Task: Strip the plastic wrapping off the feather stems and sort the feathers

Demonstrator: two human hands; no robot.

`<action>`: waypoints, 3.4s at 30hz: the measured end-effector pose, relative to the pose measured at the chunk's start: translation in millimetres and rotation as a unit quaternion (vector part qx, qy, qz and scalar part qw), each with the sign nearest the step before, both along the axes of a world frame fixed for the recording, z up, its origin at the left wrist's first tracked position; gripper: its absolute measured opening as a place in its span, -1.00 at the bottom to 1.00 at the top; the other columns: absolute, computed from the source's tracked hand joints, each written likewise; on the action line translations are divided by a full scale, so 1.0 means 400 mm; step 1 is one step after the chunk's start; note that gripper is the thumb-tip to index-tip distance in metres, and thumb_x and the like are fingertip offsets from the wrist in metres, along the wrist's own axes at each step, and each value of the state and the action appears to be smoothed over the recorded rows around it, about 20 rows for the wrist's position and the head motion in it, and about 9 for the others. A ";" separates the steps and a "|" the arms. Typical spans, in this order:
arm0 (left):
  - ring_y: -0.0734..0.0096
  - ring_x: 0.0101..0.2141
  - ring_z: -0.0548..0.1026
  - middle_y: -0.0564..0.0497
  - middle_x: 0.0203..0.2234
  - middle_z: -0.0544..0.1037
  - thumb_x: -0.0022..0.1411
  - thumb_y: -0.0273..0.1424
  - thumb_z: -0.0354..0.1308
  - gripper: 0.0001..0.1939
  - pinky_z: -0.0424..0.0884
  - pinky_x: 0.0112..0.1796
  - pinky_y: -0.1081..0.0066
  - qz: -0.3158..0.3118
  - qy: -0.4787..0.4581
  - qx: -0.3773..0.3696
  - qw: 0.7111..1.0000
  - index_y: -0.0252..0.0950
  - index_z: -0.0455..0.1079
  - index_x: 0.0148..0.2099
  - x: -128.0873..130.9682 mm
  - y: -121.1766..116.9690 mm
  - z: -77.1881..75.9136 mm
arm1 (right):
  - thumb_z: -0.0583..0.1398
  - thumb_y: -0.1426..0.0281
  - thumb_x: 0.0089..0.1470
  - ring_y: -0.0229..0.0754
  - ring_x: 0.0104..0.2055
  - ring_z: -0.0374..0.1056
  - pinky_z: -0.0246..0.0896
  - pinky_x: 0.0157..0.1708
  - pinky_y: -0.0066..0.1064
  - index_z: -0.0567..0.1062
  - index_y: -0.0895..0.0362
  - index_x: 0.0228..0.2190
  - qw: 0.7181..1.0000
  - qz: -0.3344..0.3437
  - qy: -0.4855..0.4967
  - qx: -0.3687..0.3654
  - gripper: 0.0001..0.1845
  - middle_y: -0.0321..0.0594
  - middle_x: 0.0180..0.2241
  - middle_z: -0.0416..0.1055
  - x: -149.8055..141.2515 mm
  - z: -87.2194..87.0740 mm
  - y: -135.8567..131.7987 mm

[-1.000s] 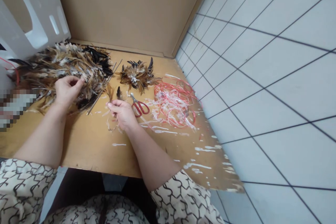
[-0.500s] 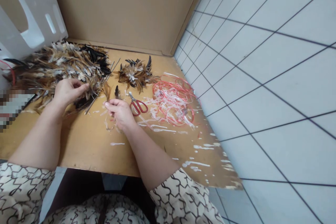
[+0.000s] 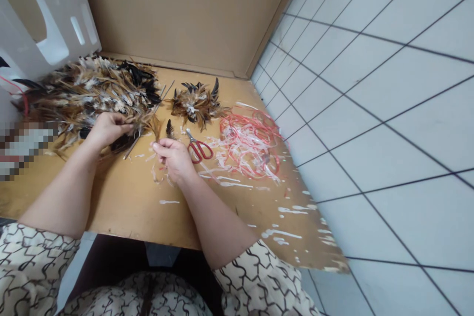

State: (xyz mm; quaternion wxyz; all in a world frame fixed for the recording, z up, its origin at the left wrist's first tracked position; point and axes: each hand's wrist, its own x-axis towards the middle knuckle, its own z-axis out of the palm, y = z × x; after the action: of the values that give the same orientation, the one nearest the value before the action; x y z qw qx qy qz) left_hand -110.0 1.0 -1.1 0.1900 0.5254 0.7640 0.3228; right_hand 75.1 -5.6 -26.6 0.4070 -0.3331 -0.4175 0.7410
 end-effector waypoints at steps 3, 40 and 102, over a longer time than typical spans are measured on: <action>0.52 -0.65 0.26 0.12 -0.74 0.35 -0.19 -0.37 0.18 -0.88 0.18 -0.56 0.48 -0.008 -0.124 0.029 0.992 -0.33 0.36 -0.59 0.003 0.002 0.005 | 0.35 0.37 -0.38 -0.46 -0.64 0.04 -0.13 -0.62 -0.52 0.42 0.18 -0.66 1.000 0.004 -0.008 0.003 -0.78 -0.40 -0.64 0.28 0.002 -0.003 0.001; 0.28 -0.43 0.45 -0.05 -0.48 0.54 -0.08 -0.44 0.05 -0.84 0.23 -0.44 0.42 -0.096 0.190 0.004 0.977 -0.27 0.46 -0.46 0.054 -0.010 0.009 | 0.35 0.39 -0.39 -0.48 -0.67 0.04 -0.15 -0.64 -0.55 0.40 0.20 -0.66 1.000 -0.011 0.013 0.001 -0.76 -0.44 -0.70 0.23 0.003 -0.010 0.010; 0.56 -0.66 0.32 0.12 -0.72 0.44 -0.27 -0.41 0.26 -0.88 0.26 -0.57 0.51 -0.132 -0.319 0.116 0.931 -0.32 0.43 -0.56 0.188 -0.042 0.004 | 0.27 0.47 -0.28 -0.46 -0.67 0.09 -0.05 -0.68 -0.58 0.36 0.19 -0.69 0.990 -0.126 0.037 -0.048 -0.84 -0.38 -0.69 0.28 0.003 -0.001 0.006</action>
State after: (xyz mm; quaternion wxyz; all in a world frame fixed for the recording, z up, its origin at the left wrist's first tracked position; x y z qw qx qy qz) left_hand -34.7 -15.6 0.6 0.4023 0.5094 0.5437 0.5320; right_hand 76.3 -3.3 -27.2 0.4957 -0.3744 -0.3210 0.7148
